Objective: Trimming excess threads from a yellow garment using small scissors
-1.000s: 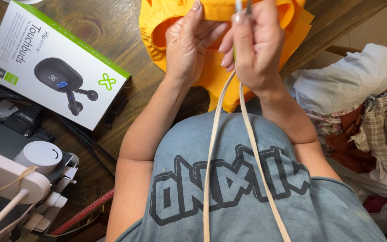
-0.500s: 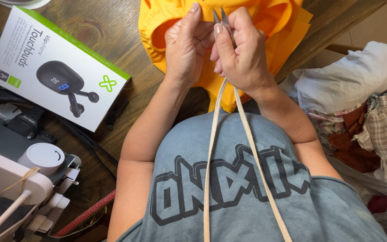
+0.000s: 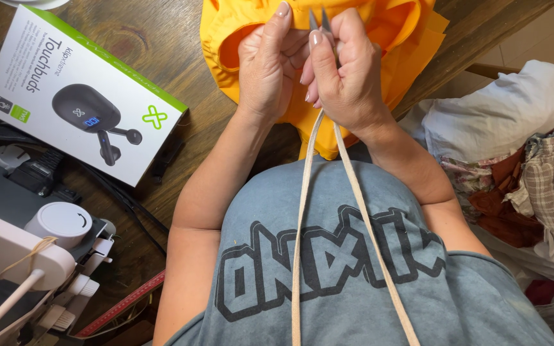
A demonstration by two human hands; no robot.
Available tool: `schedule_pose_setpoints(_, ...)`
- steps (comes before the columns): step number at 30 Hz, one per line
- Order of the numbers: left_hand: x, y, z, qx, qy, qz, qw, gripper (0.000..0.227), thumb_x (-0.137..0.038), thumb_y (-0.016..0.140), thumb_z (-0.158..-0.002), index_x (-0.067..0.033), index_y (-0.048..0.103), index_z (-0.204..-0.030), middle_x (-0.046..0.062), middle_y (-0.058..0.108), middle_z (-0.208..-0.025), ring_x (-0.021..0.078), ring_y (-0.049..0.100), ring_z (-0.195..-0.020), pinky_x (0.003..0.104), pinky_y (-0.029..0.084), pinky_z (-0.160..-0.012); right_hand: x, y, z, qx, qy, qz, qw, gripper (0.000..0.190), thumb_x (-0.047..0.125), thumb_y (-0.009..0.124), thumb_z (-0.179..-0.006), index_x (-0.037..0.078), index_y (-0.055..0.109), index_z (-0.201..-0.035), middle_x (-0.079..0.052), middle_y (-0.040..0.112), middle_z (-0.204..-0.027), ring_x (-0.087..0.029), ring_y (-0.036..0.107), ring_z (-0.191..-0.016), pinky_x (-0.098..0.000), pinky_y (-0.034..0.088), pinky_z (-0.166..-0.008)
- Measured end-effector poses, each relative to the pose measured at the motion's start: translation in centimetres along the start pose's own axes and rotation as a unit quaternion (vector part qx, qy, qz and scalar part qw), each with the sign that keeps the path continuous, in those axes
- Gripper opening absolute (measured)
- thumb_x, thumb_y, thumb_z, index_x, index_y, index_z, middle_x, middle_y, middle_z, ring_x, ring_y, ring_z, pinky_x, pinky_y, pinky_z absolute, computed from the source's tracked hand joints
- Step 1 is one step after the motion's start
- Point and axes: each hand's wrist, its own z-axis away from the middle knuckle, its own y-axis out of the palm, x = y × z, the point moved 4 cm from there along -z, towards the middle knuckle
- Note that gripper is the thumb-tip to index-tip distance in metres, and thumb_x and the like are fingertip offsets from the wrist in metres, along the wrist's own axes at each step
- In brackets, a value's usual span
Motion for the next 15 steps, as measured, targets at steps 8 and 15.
schedule_pose_setpoints(8,-0.04,0.05,-0.04,0.002,0.004,-0.009,1.000,0.037,-0.031,0.068,-0.090,0.0023,0.066,-0.074,0.034,0.075,-0.083,0.0322,0.078,-0.073,0.033,0.066,-0.071,0.02,-0.36,0.18,-0.008,0.006,-0.001,1.000,0.019,0.015,0.045,-0.111,0.003,0.039,-0.097,-0.007,0.060,-0.061,-0.013,0.055,-0.040,-0.0238,0.044,-0.038)
schedule_pose_setpoints(15,0.24,-0.27,-0.26,0.001,0.017,0.004,1.000,0.033,-0.028,0.068,-0.091,-0.0013,0.062,-0.074,0.027,0.075,-0.079,0.0313,0.077,-0.072,0.037,0.067,-0.070,-0.25,-0.34,0.17,-0.001,0.015,0.024,1.000,0.018,0.015,0.046,-0.111,0.005,0.040,-0.096,-0.005,0.061,-0.061,-0.012,0.057,-0.041,-0.0237,0.046,-0.039)
